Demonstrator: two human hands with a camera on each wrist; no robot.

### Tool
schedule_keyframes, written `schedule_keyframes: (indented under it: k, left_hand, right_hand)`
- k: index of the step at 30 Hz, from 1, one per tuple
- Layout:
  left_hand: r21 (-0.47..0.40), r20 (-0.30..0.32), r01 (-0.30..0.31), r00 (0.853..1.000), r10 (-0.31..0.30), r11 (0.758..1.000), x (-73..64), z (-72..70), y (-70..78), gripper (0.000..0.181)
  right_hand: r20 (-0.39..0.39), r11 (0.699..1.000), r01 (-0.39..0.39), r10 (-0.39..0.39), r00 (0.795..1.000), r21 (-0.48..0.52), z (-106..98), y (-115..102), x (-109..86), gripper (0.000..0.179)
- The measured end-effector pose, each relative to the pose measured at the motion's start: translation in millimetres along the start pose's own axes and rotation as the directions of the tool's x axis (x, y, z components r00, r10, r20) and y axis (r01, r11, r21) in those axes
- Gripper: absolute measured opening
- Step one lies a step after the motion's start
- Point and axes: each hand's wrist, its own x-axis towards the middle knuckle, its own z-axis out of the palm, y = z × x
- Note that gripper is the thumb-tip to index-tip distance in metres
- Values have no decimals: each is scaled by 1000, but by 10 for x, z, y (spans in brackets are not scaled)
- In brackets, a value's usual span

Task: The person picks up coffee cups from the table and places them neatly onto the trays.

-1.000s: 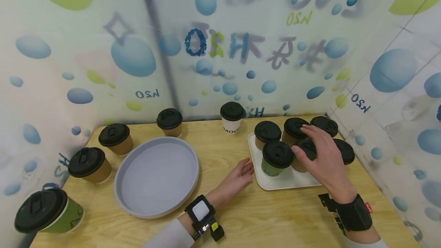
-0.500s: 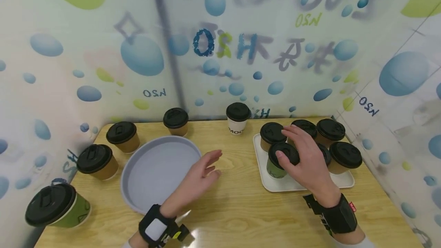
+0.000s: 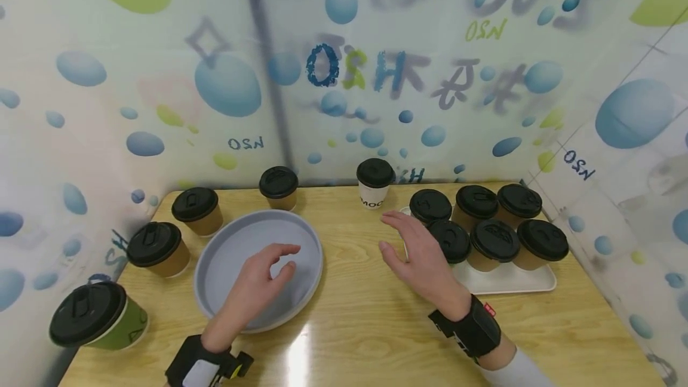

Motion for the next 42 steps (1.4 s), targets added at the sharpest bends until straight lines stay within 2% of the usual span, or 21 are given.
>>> schedule_keyframes:
  k: [2,4,5,6,8,10,12,13,15,17,19,21,23,26,32,34,38,42]
  left_hand:
    - [37,32,17,999,-18,999,-8,-1,-12,23]
    - [70,77,42,996,-47,997,-10,-1,-18,18]
    - [86,101,52,993,-61,995,-10,0,-20,15]
    - [101,126,59,989,-72,993,-10,3,-25,12]
    - [124,177,66,980,-87,990,-13,13,-27,9]
    - [138,231,44,970,-75,989,-23,27,-26,10]
    - [146,290,12,955,-55,989,-43,46,-28,16]
    - [151,316,-7,948,-42,988,-49,56,-30,20]
    - [156,357,-34,934,-24,987,-61,74,-36,28]
    - [163,381,-40,924,-26,986,-72,85,-40,32]
    - [158,389,-44,921,-22,986,-75,96,-40,31]
    - [155,390,-54,921,-11,986,-73,103,-35,27]
    - [149,396,-73,918,8,986,-74,110,-27,21]
    - [146,395,-104,918,39,984,-91,121,-24,13]
    - [121,373,-114,926,61,986,-142,121,-17,13]
    - [129,368,-115,928,60,985,-141,120,-12,13]
    - [144,372,-102,927,42,984,-148,122,-1,13]
    - [148,379,-98,925,35,984,-156,130,-5,15]
  right_hand:
    - [36,995,-63,60,998,76,181,-19,38,47]
    - [60,968,-136,126,990,209,393,-20,75,46]
    - [61,945,-175,165,984,278,502,-18,96,46]
    - [64,909,-223,215,975,353,603,-22,118,45]
    - [60,819,-310,322,945,483,791,-6,175,44]
    - [61,719,-391,438,897,574,938,27,235,45]
    - [72,614,-465,554,830,637,1025,63,310,49]
    - [72,573,-492,602,796,656,1059,100,348,51]
    - [70,505,-527,674,736,683,1098,166,421,56]
    - [57,464,-537,717,695,705,1113,224,491,62]
    - [24,459,-539,745,666,707,1137,295,564,67]
    - [-16,465,-525,759,650,713,1158,355,632,72]
    - [-51,470,-527,779,625,708,1191,413,686,79]
    - [-80,474,-555,805,588,684,1250,493,722,89]
    - [-95,467,-595,831,548,654,1381,649,827,104]
    - [-86,452,-616,844,530,645,1401,680,877,108]
    - [-86,429,-617,858,506,660,1447,719,960,106]
    - [-115,435,-613,864,489,659,1487,751,1035,104]
